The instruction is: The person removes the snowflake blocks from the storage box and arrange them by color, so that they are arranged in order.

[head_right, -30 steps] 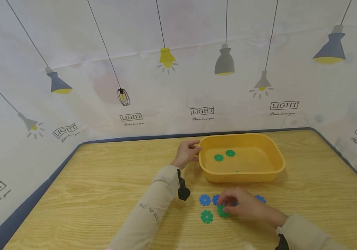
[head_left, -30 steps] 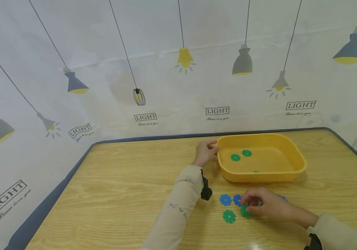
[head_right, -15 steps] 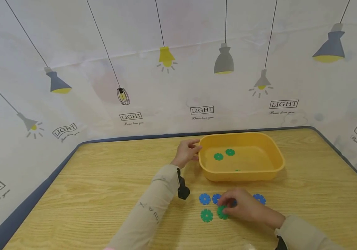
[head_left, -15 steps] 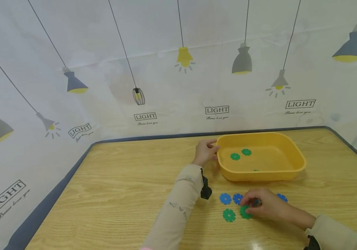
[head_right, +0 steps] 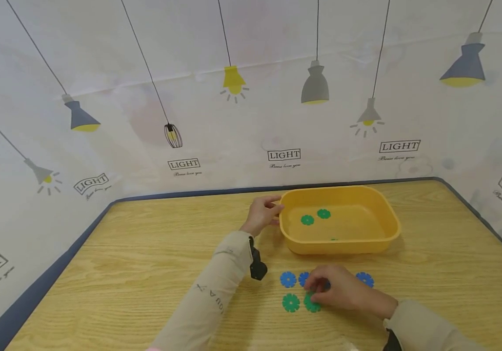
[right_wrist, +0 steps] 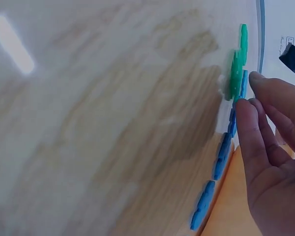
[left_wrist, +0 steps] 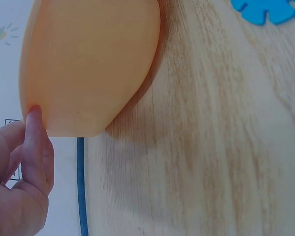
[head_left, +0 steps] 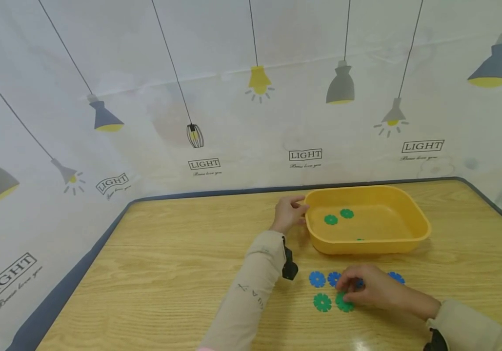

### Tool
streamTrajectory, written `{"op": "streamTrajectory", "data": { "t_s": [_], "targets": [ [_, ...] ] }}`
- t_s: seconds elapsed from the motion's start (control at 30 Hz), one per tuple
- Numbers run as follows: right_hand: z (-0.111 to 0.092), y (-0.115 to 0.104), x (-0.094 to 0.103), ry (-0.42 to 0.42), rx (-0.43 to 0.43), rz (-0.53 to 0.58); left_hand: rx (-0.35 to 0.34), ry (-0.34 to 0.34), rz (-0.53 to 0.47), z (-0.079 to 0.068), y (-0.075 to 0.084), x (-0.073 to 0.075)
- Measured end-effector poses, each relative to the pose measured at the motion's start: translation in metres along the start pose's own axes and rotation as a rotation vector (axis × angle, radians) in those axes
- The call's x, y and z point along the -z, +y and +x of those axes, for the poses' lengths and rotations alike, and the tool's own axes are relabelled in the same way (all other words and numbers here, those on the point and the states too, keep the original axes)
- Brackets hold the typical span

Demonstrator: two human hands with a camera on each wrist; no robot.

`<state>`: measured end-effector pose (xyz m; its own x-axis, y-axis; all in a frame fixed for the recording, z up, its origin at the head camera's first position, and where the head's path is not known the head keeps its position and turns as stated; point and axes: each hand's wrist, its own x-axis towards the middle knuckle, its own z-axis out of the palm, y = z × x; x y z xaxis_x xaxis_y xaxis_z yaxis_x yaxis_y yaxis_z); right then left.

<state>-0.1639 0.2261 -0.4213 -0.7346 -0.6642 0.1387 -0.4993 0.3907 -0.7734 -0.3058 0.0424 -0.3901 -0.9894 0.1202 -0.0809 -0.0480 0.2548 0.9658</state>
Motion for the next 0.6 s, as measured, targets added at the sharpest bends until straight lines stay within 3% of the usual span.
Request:
{"op": "streamTrajectory", "data": {
  "t_s": [0.23,0.47,0.6],
  "targets": [
    [0.002,-0.007,0.009,-0.001,-0.068,0.011,0.003,0.006,-0.002,0.0,0.001,0.0],
    [0.009,-0.023,0.033,0.123,0.055,-0.057,-0.009,0.002,-0.001,-0.001,0.0,0.0],
    [0.014,-0.032,0.05,0.192,0.038,-0.16,-0.012,-0.002,0.0,-0.001,0.0,0.0]
  ]
}}
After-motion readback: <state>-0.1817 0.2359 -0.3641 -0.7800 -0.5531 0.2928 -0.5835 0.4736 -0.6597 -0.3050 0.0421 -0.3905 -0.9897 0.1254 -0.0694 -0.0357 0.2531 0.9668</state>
